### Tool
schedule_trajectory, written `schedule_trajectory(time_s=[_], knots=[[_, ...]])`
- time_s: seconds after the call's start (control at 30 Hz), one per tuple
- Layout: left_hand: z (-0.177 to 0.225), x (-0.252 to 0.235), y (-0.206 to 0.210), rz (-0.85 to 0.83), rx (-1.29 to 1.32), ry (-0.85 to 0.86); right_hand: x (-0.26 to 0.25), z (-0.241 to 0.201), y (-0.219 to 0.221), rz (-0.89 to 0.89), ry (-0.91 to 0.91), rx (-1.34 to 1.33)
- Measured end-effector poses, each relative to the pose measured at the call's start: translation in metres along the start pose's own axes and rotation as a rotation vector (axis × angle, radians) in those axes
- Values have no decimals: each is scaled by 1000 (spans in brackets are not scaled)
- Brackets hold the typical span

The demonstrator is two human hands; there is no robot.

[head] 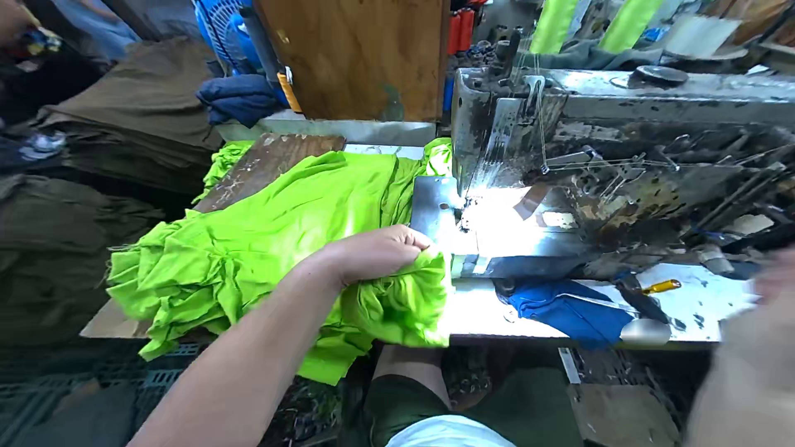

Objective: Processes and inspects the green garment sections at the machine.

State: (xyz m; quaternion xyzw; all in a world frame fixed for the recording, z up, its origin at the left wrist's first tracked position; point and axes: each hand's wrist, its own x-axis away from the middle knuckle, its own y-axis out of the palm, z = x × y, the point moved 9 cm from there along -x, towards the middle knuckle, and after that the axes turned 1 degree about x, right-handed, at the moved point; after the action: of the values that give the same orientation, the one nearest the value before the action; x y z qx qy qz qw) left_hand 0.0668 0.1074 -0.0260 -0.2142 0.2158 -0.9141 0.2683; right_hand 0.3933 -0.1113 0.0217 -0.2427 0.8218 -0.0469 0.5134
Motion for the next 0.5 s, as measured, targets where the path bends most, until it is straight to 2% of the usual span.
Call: schedule_trajectory(time_s=[0.03,0.07,0.13,0.2,0.27,0.37,0.43,0.5], knots=[[-9,4,7,15,297,-52,11,-23,35,-107,-136,14],[-19,5,11,57,549,-105,20,-46,72,-172,-192,29],[-30,1,19,138,799,-187,35,-80,141,-328,-212,82],[-25,-4,27,126,679,-180,43,-104,192,-442,-255,105],[-19,-8,33,81,509,-132,49,-123,225,-493,-320,106],[-12,0,39,-13,383,-85,46,-135,233,-475,-300,-49],[0,15,36,-59,214,-22,38,-126,221,-497,-69,-316],[19,32,29,-55,25,84,46,-119,214,-671,257,-688]])
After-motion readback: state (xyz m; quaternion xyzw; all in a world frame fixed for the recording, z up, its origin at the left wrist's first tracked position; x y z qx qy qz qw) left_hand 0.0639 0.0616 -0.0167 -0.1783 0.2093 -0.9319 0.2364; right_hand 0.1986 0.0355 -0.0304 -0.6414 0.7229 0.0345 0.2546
